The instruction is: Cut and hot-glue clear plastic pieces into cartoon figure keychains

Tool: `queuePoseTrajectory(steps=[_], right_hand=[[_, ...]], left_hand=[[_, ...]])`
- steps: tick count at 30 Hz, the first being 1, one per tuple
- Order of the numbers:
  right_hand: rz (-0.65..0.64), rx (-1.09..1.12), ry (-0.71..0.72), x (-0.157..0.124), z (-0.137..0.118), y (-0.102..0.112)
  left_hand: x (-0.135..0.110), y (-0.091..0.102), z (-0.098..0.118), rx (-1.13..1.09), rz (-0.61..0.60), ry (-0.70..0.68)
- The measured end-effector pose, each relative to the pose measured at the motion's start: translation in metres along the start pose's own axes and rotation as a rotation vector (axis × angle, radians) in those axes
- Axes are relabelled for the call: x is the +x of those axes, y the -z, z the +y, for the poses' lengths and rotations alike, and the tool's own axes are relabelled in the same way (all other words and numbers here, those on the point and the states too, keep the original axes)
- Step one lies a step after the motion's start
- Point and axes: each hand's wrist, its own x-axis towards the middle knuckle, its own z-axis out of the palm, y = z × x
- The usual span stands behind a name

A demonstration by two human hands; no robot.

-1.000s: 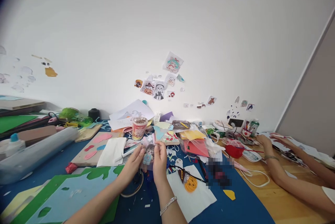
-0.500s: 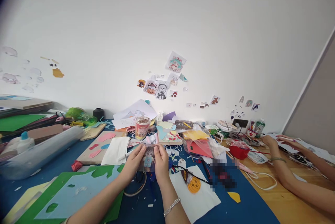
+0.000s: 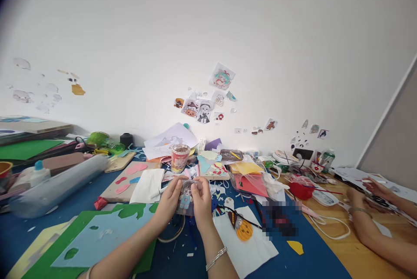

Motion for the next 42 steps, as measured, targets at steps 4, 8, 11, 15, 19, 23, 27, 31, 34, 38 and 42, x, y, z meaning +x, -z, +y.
queuePoseTrajectory(steps=[4,8,11,15,19,23,27,31,34,38,42], right_hand=[[0.019,0.071,-0.021,0.0,0.003,-0.001],[0.013,0.059,0.006,0.0,0.002,0.002],[0.003,-0.011,0.063,0.0,-0.001,0.004],[-0.03,-0.239,0.194,-0.001,-0.003,0.004],[-0.01,-0.531,0.363,-0.004,-0.005,0.002],[0.026,-0.631,0.415,-0.005,-0.004,0.004],[0.036,-0.631,0.346,-0.004,-0.002,0.006],[0.016,-0.582,0.293,-0.003,-0.001,0.006],[0.026,-0.452,0.244,-0.003,-0.003,0.006],[0.052,-0.331,0.229,-0.004,-0.006,0.006],[0.045,-0.123,0.042,-0.004,-0.006,0.006]], left_hand=[[-0.001,-0.001,0.0,0.0,0.052,0.008],[-0.003,-0.002,-0.002,0.038,0.108,0.004],[-0.005,-0.002,-0.004,0.087,0.126,0.025],[-0.006,0.0,-0.002,0.141,0.162,0.055],[-0.006,0.001,-0.002,0.188,0.198,0.05],[-0.005,0.002,-0.005,0.246,0.173,0.064],[-0.004,0.003,-0.007,0.267,0.17,0.064],[-0.004,0.004,-0.009,0.293,0.172,0.069],[-0.004,0.004,-0.009,0.324,0.16,0.08],[-0.003,0.003,-0.009,0.327,0.165,0.075],[-0.003,0.003,-0.007,0.262,0.183,0.066]])
